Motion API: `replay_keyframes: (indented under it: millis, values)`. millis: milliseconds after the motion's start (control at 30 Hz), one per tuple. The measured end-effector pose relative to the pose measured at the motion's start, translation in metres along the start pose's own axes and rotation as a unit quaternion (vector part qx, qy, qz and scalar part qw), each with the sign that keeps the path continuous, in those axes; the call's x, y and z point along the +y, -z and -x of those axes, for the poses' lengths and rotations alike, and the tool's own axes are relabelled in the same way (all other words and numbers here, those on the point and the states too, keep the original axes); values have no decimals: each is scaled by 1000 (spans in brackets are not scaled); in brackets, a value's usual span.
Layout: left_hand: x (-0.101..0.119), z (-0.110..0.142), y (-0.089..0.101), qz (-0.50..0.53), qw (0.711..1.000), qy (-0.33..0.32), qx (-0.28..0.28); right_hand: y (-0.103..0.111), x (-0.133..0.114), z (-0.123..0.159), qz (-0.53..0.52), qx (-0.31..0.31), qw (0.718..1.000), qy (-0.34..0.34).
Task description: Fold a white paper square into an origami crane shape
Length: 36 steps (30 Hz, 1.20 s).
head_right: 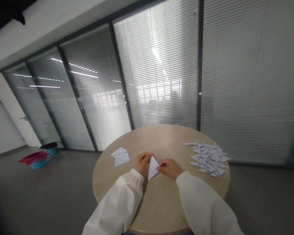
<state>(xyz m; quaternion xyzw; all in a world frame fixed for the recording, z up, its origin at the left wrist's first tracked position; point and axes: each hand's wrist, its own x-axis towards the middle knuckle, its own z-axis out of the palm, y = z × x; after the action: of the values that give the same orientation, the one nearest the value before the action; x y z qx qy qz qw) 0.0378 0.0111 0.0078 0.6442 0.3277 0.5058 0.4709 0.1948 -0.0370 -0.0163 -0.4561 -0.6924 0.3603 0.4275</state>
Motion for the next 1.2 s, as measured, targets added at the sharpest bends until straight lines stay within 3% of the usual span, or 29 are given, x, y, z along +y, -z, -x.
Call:
replay_keyframes:
  millis: [200,433,567,700,867,1067,1200]
  values:
    - [-7,-3,2,-7,1000,12,-15,1,-1,1,-6,9,1000,8]
    - [-11,-3,1,-161,986,3,-30,7,-7,-1,-36,102,994,4]
    - [-8,-1,1,-200,980,-11,-16,7,-5,-1,-56,78,995,8]
    - [-6,0,-1,-178,984,-1,-26,8,-1,-2,-60,97,993,15]
    - [-4,3,-4,-87,990,45,-97,10,0,-3,-65,151,986,26]
    - [-7,4,-1,-117,989,31,-87,10,-2,-4,-65,145,987,20]
    - [-11,2,-1,-112,989,51,-87,12,-1,-4,-63,178,982,18]
